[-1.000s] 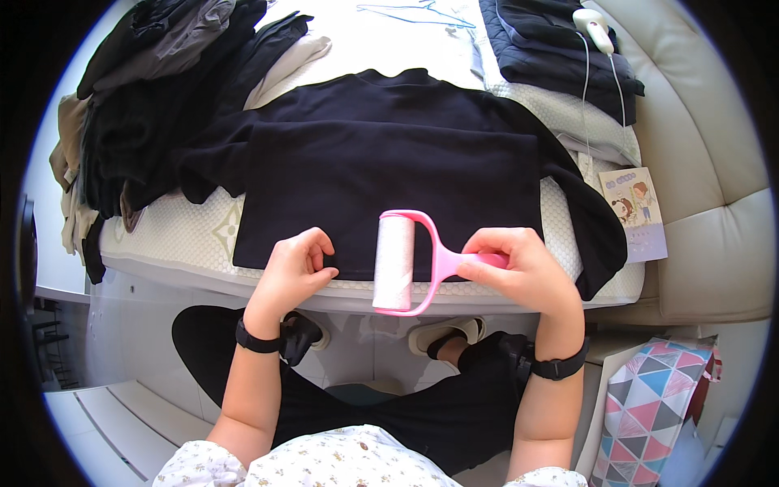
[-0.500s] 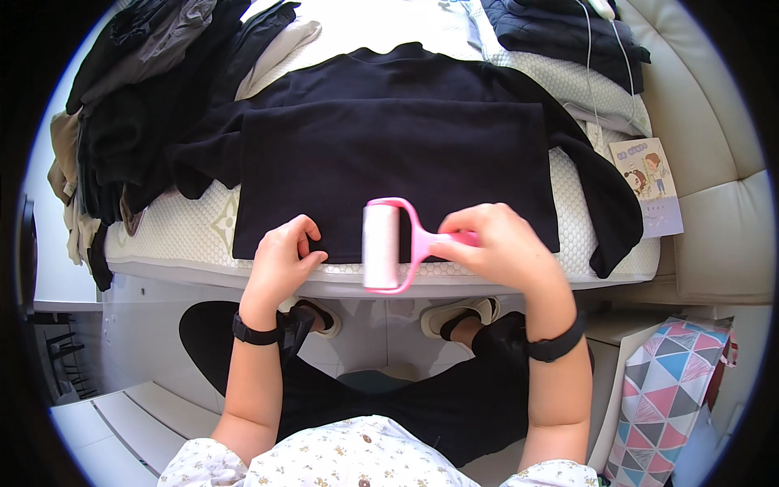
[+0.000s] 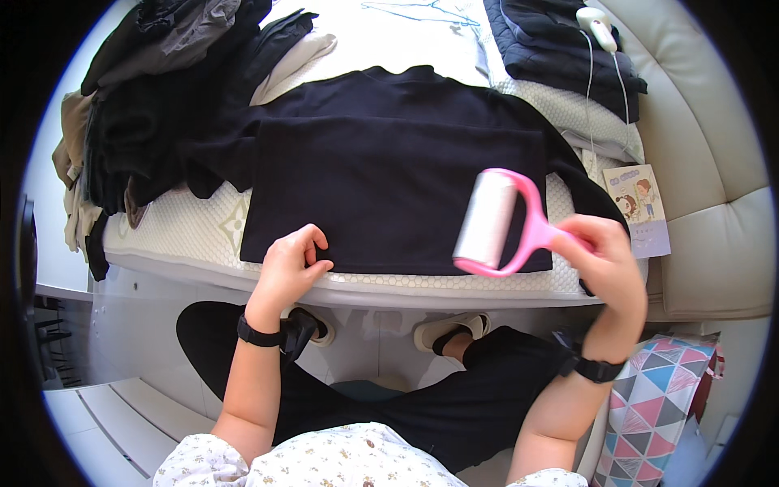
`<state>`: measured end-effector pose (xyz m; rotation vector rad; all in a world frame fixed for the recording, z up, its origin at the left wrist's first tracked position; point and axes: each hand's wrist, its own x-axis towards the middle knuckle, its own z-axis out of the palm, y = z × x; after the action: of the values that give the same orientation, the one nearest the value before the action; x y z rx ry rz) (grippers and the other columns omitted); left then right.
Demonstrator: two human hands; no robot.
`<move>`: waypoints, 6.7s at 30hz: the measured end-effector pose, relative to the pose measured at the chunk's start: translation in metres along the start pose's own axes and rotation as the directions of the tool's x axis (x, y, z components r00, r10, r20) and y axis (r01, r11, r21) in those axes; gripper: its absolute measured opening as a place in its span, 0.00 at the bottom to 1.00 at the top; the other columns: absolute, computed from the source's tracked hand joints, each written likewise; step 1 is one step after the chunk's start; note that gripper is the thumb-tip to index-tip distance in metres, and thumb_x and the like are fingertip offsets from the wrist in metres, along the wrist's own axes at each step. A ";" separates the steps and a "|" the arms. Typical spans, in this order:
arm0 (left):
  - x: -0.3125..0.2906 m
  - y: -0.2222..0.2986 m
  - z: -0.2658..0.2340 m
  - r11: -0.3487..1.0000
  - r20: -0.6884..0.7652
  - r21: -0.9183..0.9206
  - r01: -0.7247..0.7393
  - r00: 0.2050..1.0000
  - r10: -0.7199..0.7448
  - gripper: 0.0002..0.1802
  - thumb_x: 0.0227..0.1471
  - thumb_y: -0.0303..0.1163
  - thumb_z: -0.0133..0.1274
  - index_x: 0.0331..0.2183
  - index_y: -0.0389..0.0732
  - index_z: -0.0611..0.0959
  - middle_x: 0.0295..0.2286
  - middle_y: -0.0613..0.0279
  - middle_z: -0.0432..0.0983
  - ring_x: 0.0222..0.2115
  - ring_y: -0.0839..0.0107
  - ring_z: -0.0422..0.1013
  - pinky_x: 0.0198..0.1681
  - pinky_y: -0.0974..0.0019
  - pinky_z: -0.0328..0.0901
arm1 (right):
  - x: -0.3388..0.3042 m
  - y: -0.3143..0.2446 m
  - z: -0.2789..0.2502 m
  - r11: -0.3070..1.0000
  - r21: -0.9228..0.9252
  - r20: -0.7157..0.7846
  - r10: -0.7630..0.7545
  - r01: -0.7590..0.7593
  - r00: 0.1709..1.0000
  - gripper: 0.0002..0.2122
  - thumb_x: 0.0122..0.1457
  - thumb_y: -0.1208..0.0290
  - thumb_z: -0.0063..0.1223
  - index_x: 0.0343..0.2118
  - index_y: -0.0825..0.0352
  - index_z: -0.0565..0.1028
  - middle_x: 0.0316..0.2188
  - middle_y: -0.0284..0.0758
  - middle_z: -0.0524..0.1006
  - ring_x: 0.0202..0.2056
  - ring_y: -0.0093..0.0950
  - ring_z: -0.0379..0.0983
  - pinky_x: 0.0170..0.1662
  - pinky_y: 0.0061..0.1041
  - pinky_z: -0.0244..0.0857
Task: The person uses a lint roller to remove debris from a black sweater placed on a bed, rolling the tool across different parts of the fabric and peeling off a used adhesive sheet.
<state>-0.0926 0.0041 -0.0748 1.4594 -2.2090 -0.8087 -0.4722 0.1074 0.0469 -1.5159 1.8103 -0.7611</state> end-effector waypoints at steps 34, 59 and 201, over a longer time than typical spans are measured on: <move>-0.038 -0.099 -0.037 0.842 -0.300 -0.529 0.107 0.905 -0.303 0.26 0.44 0.19 0.57 0.46 0.40 0.68 0.21 0.65 0.70 0.21 0.77 0.69 0.26 0.71 0.65 | 0.120 -0.101 0.288 0.850 0.510 0.254 0.003 -0.136 0.967 0.11 0.62 0.68 0.49 0.41 0.69 0.64 0.24 0.36 0.75 0.15 0.26 0.73 0.17 0.26 0.66; -0.039 -0.114 -0.036 0.602 -0.188 -0.793 0.090 0.904 -0.383 0.24 0.49 0.14 0.50 0.49 0.38 0.67 0.29 0.60 0.72 0.26 0.75 0.73 0.32 0.72 0.70 | 0.064 -0.102 0.131 0.993 -0.115 0.416 0.034 0.016 0.909 0.12 0.62 0.67 0.57 0.43 0.70 0.80 0.16 0.21 0.67 0.17 0.10 0.60 0.18 0.15 0.53; -0.015 -0.011 -0.047 0.707 -0.168 -0.707 -0.017 0.975 -0.144 0.13 0.44 0.15 0.56 0.32 0.38 0.73 0.30 0.71 0.65 0.30 0.85 0.61 0.30 0.79 0.55 | 0.092 -0.057 0.208 0.673 -0.304 0.033 -0.700 0.674 0.714 0.09 0.43 0.83 0.57 0.31 0.69 0.78 0.29 0.37 0.75 0.32 0.34 0.74 0.36 0.30 0.69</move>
<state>-0.0510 0.0028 -0.0456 1.1469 -1.4215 -1.2766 -0.2856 0.0024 -0.0480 -2.4750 1.4139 -0.9295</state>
